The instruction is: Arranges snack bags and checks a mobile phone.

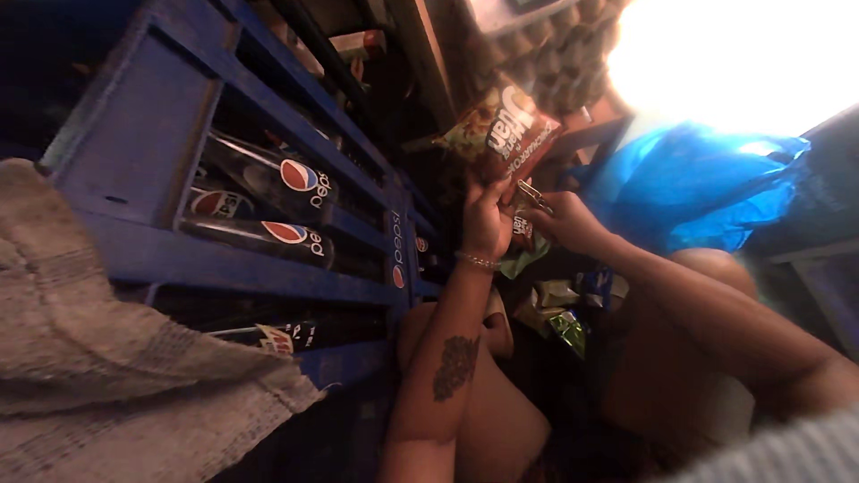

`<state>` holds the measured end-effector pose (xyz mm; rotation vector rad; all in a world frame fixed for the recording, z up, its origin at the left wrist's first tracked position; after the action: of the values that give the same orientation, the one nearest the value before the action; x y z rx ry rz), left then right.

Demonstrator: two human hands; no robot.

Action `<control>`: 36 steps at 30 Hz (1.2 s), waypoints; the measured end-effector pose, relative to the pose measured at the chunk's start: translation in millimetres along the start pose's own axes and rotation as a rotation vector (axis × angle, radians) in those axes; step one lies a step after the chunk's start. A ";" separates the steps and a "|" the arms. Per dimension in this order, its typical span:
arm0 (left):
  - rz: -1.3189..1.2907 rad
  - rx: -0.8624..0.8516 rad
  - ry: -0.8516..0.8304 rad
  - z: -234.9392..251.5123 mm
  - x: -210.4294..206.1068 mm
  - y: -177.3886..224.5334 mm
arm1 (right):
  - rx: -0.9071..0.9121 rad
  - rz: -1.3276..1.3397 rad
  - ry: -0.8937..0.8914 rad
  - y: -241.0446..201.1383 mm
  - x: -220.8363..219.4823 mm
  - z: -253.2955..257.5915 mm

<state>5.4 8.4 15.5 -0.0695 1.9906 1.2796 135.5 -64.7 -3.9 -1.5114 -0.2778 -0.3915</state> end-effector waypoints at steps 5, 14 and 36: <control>0.105 -0.006 0.105 10.4 7.2 -11.4 | -0.002 -0.004 0.031 25.9 -13.6 11.0; 0.127 -0.072 0.142 16.1 8.7 -13.1 | -0.010 -0.041 -0.114 15.6 -1.2 9.8; 0.317 0.286 -0.074 -0.2 9.5 9.4 | 0.624 -0.113 0.478 7.6 60.3 2.1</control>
<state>-5.5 16.1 16.9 0.4405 2.1579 1.1520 193.5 -67.2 14.3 -0.7631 -0.0887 -0.6709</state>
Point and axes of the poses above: each hand's wrist, its own z-axis towards the middle knuckle, its own x-axis out of the back of the hand, y = z × x, the point moved 1 cm from there along z, towards the middle knuckle, and after that the axes turned 11 degrees about x, right-handed, at the moved point
